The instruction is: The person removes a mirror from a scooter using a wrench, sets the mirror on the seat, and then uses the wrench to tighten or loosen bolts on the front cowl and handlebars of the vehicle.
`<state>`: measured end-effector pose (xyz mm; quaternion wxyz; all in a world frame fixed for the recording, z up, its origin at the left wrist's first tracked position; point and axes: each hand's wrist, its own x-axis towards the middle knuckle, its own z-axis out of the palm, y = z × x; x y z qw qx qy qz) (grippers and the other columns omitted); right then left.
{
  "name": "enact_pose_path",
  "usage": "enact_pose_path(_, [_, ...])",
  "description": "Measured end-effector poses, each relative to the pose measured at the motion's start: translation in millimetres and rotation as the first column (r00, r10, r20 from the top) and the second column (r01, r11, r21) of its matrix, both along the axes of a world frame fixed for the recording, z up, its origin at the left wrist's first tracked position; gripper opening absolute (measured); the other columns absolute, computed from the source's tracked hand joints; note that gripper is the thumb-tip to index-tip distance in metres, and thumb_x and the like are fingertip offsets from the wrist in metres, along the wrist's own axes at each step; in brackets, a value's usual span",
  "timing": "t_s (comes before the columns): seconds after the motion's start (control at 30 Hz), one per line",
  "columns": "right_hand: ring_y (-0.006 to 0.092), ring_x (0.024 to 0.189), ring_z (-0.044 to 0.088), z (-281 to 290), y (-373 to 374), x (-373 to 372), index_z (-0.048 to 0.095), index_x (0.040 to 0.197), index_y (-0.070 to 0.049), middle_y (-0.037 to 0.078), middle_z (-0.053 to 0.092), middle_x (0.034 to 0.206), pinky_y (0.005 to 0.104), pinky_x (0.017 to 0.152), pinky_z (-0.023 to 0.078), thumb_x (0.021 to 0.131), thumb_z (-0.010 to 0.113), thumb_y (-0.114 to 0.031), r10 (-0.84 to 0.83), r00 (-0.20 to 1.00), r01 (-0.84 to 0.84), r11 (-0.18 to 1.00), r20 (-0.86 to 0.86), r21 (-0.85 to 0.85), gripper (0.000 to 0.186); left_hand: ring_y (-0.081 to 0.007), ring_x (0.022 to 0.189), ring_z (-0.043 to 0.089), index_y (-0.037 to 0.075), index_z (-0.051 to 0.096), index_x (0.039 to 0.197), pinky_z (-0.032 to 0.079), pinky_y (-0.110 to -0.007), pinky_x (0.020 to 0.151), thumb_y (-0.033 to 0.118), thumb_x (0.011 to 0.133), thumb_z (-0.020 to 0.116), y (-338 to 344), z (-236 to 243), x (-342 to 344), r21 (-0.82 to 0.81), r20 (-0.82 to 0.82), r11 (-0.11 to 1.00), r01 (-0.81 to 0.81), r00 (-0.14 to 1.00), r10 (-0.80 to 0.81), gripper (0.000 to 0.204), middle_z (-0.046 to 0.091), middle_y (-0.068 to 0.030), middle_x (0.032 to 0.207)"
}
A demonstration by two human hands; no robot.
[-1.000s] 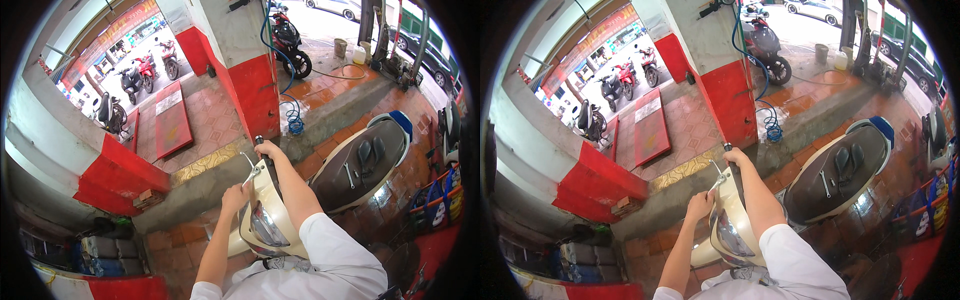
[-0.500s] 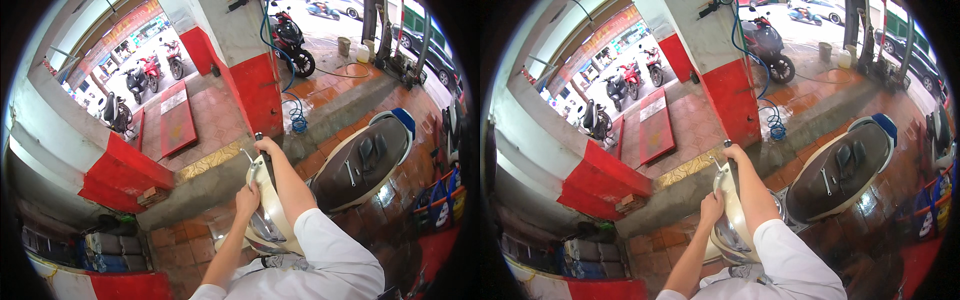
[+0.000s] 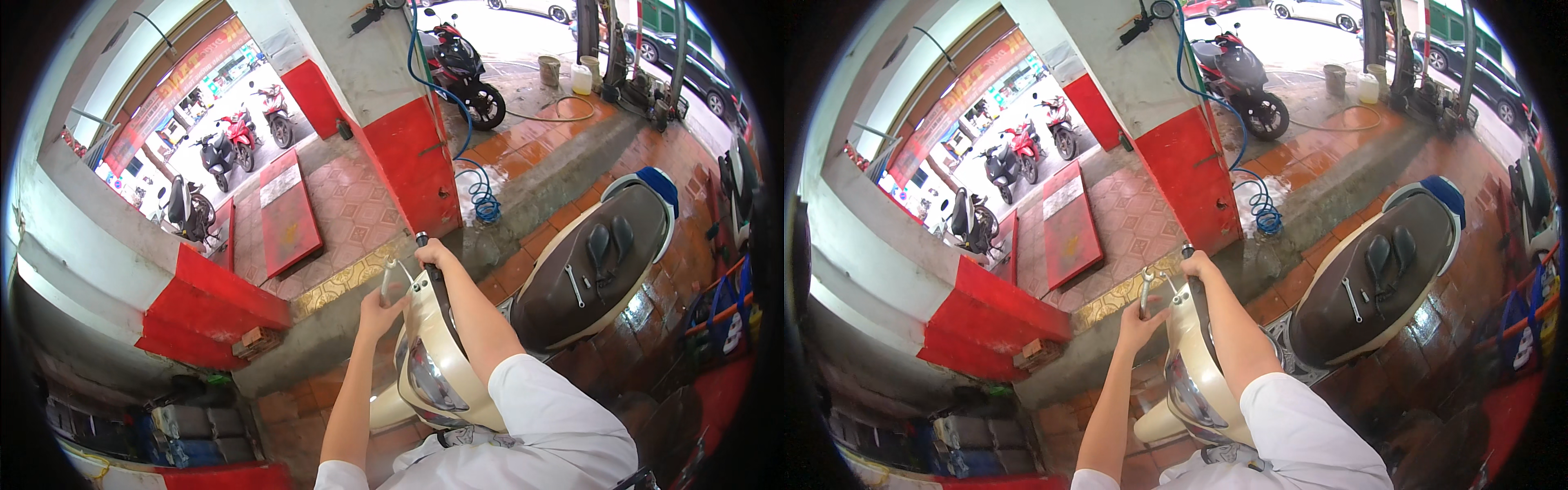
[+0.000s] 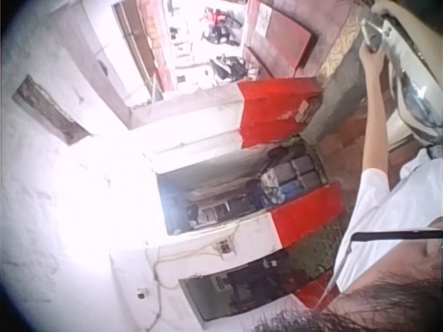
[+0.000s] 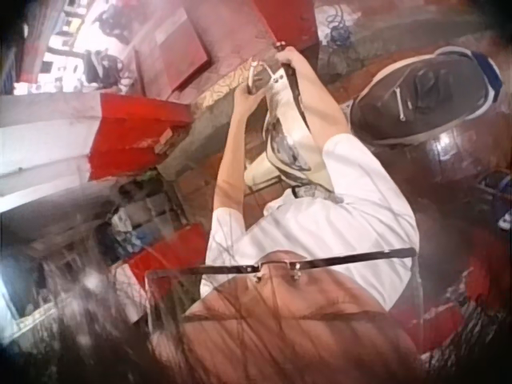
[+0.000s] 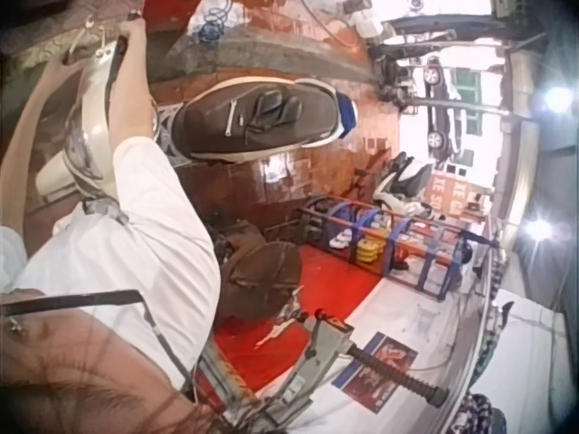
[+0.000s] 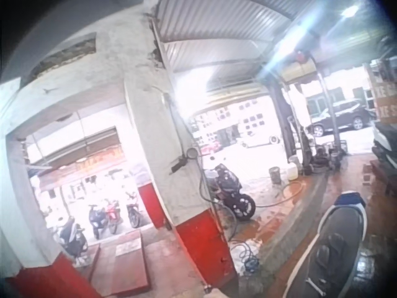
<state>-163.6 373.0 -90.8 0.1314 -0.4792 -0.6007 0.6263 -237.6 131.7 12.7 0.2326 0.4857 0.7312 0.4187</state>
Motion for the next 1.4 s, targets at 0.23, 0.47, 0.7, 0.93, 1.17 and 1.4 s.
enact_pose_path(0.23, [0.0268,0.057,0.066,1.2,-3.8,-2.5,0.066,0.066,0.005,0.018,0.066,0.065,0.0393,0.057,0.052,0.071,0.063,-0.011,0.011,1.0,-0.011,0.998,0.002,0.054,0.017,-0.0015,0.054,0.033,0.001,0.073,0.105,0.026,-0.023,0.05,0.021,0.085,0.076,20.7,-22.4,0.6,-0.018,0.073,0.995,0.103,0.992,-0.101,0.029,0.039,0.0108,0.059])
enact_pose_path(0.47, [0.024,0.046,0.06,-1.4,3.4,1.0,0.058,0.064,0.003,0.015,0.062,0.058,0.0372,0.046,0.048,0.074,0.063,-0.008,-0.001,1.0,0.0,1.0,0.011,0.023,0.015,-0.0031,0.052,0.035,0.002,0.074,0.101,0.028,-0.025,0.048,0.021,0.084,0.075,25.3,-12.7,28.2,0.121,-0.007,0.991,-0.055,0.998,0.057,0.025,0.039,0.0081,0.056])
enact_pose_path(0.7, [0.0267,0.058,0.066,9.6,-4.6,-5.1,0.065,0.065,0.004,0.018,0.066,0.066,0.039,0.057,0.052,0.069,0.062,-0.01,0.023,0.999,-0.024,0.999,0.036,0.023,0.014,-0.0051,0.054,0.04,0.004,0.072,0.101,0.033,-0.026,0.049,0.022,0.085,0.074,20.7,-22.5,16.9,0.036,0.115,0.999,0.019,0.993,-0.023,0.024,0.045,0.005,0.057])
enact_pose_path(0.93, [0.0268,0.059,0.066,-6.4,4.3,-2.3,0.065,0.066,0.004,0.018,0.066,0.066,0.0393,0.057,0.052,0.071,0.062,-0.01,0.024,1.0,-0.024,1.0,0.018,0.014,0.016,-0.0022,0.056,0.038,0.0,0.072,0.099,0.032,-0.023,0.051,0.017,0.086,0.074,26.6,-10.4,31.4,0.046,0.168,0.999,-0.011,0.986,0.003,0.021,0.044,0.0088,0.061])
enact_pose_path(1.17, [0.0269,0.06,0.066,-3.5,6.6,-2.1,0.066,0.066,0.003,0.017,0.066,0.066,0.0393,0.06,0.053,0.071,0.062,-0.012,0.065,0.995,-0.067,0.997,0.069,0.033,0.016,-0.0022,0.059,0.043,0.0,0.068,0.107,0.034,-0.022,0.052,0.021,0.085,0.077,31.5,-25.9,23.9,0.004,0.132,0.997,-0.076,0.988,0.075,0.032,0.05,0.0062,0.065])
enact_pose_path(1.4, [0.0275,0.063,0.068,5.7,-0.2,4.8,0.069,0.071,0.003,0.017,0.068,0.068,0.0394,0.063,0.054,0.077,0.064,-0.018,0.079,0.986,-0.09,0.993,0.148,0.074,0.023,-0.0057,0.059,0.043,0.003,0.056,0.12,0.034,-0.022,0.05,0.027,0.098,0.057,18.7,-7.6,27.3,0.093,0.591,0.994,-0.062,0.807,-0.005,0.032,0.045,0.0039,0.07])
